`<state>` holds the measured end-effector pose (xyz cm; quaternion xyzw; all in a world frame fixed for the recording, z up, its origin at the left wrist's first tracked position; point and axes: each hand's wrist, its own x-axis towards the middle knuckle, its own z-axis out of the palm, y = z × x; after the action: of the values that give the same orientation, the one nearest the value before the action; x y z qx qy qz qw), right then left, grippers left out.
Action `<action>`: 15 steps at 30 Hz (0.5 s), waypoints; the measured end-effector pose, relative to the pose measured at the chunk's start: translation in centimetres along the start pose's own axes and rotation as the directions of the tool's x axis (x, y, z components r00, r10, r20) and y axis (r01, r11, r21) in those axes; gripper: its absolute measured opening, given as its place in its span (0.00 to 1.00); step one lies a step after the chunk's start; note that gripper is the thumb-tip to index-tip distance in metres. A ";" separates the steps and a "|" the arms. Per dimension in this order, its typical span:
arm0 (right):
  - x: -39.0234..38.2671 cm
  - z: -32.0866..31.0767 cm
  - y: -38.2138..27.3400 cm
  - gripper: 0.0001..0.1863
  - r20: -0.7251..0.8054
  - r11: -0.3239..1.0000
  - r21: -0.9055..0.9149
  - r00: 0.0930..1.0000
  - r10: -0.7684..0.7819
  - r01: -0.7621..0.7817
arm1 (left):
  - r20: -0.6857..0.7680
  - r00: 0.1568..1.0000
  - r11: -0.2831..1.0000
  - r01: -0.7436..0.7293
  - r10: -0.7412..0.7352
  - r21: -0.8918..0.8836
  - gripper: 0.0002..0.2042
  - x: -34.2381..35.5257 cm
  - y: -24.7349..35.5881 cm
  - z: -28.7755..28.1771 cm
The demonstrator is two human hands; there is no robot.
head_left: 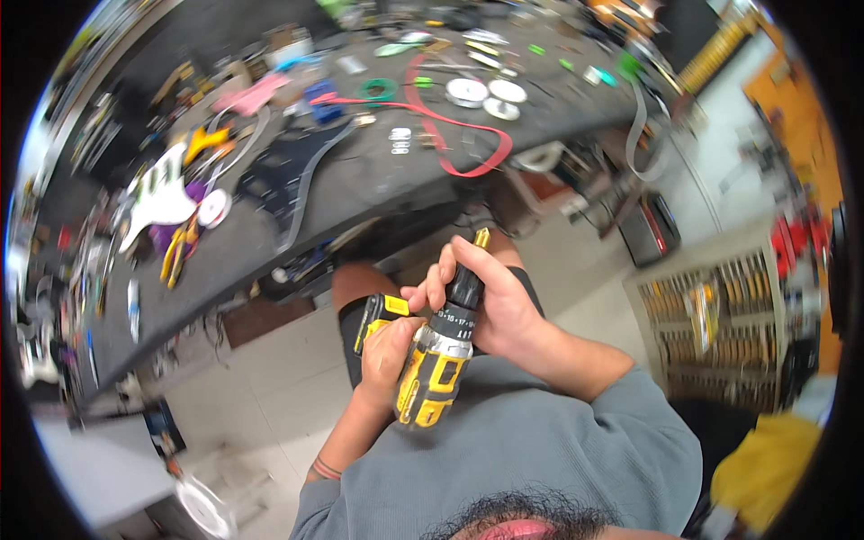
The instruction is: The person uses a drill to enlarge holes in a black guitar pickguard, then places washers onto the pickguard and installs a potentiometer component.
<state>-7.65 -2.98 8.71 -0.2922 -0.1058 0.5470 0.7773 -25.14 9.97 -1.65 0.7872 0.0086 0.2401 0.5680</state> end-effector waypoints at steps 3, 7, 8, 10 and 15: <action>-2.7 -2.7 -2.5 0.21 -0.129 0.987 0.001 0.979 -0.160 0.161 | 0.186 0.908 0.903 -0.404 0.376 0.147 0.31 4.5 -0.8 4.0; -7.0 -6.2 -4.4 0.20 -0.217 0.915 -0.123 0.890 -0.402 0.383 | 0.301 0.907 0.951 -0.310 0.293 0.008 0.18 5.6 -3.3 9.2; -7.7 -7.0 -4.8 0.21 -0.199 0.901 -0.114 0.879 -0.433 0.418 | 0.318 0.948 0.998 0.024 -0.004 -0.061 0.22 4.0 -5.4 10.2; -9.0 -9.2 -5.5 0.23 -0.273 0.906 -0.012 0.870 -0.409 0.422 | 0.482 0.823 0.638 0.549 -0.301 -0.540 0.24 7.6 -0.1 12.9; -15.4 -22.4 -9.6 0.27 -0.629 0.827 -0.235 0.568 -0.530 0.511 | 0.440 0.733 0.814 -0.581 0.519 0.007 0.27 10.5 -0.4 16.6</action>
<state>4.96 -26.81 -1.53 -0.4350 0.0929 0.1493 0.8831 -9.27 -1.66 -2.16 0.8254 -0.3296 0.2220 0.4011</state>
